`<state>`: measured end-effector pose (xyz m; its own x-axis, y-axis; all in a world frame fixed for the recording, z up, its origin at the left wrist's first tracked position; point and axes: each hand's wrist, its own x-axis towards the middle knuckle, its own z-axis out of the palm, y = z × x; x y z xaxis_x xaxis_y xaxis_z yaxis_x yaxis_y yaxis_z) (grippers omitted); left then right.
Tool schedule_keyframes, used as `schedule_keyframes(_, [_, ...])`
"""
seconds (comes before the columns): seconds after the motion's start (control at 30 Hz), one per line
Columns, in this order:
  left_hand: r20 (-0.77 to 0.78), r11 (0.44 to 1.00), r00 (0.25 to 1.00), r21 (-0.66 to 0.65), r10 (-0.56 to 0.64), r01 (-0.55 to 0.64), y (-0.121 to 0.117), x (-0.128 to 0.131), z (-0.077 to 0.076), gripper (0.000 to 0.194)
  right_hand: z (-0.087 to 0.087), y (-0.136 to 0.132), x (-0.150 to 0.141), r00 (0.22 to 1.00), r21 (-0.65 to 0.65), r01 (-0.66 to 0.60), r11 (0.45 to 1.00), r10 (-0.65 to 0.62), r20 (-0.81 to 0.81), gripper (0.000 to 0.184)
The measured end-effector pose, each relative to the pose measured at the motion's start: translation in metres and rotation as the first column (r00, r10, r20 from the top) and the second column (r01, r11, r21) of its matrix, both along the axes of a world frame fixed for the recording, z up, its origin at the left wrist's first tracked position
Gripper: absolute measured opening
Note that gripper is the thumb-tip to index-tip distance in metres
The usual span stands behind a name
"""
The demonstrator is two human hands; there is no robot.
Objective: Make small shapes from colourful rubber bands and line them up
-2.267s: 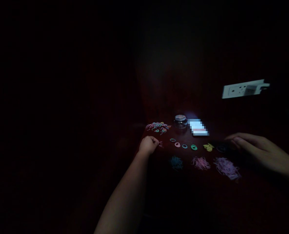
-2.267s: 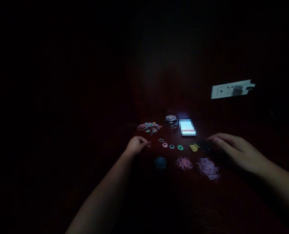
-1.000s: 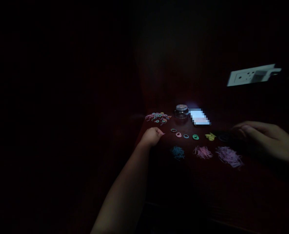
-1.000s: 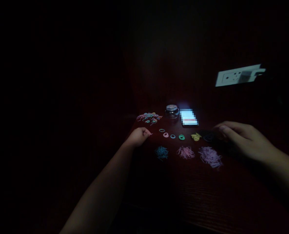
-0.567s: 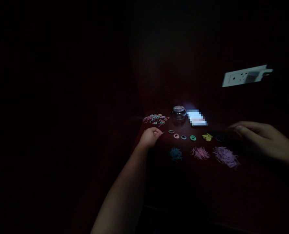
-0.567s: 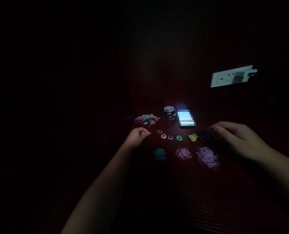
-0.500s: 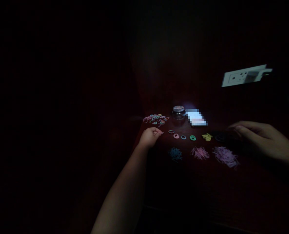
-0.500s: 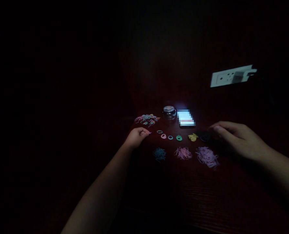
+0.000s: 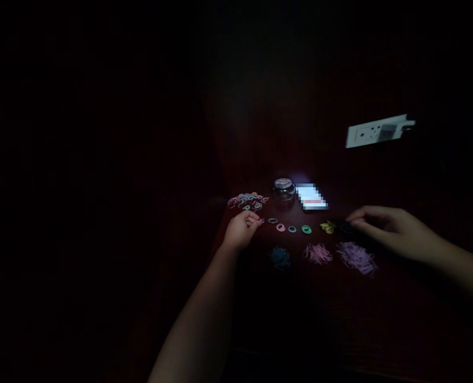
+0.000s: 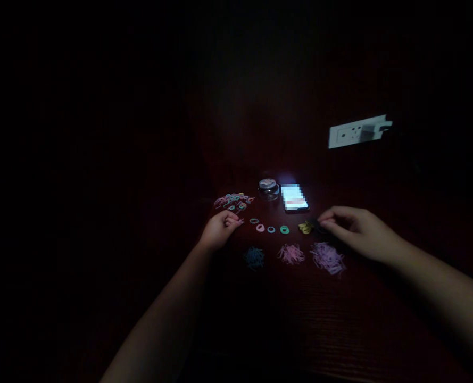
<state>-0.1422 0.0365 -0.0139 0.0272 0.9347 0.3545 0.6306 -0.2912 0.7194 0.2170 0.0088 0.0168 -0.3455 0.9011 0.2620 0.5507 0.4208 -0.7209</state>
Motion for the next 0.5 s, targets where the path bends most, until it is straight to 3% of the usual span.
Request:
schedule_keyframes(0.17, [0.024,0.99,0.99,0.028,-0.136,0.135,-0.009,0.015,0.009,0.016,0.0,-0.002,-0.01,0.993,0.165,-0.096,0.982,0.083,0.083,0.032])
schedule_keyframes(0.33, [-0.018,0.969,0.97,0.035,-0.243,0.243,-0.023,0.032,0.021,0.02,0.0,-0.007,-0.028,0.977,0.36,-0.193,0.913,0.144,0.159,0.025])
schedule_keyframes(0.5, [-0.001,0.936,0.94,0.083,-0.342,0.341,-0.036,0.05,0.028,0.021,0.013,-0.025,-0.063,0.967,0.354,-0.198,0.914,0.122,0.225,0.04])
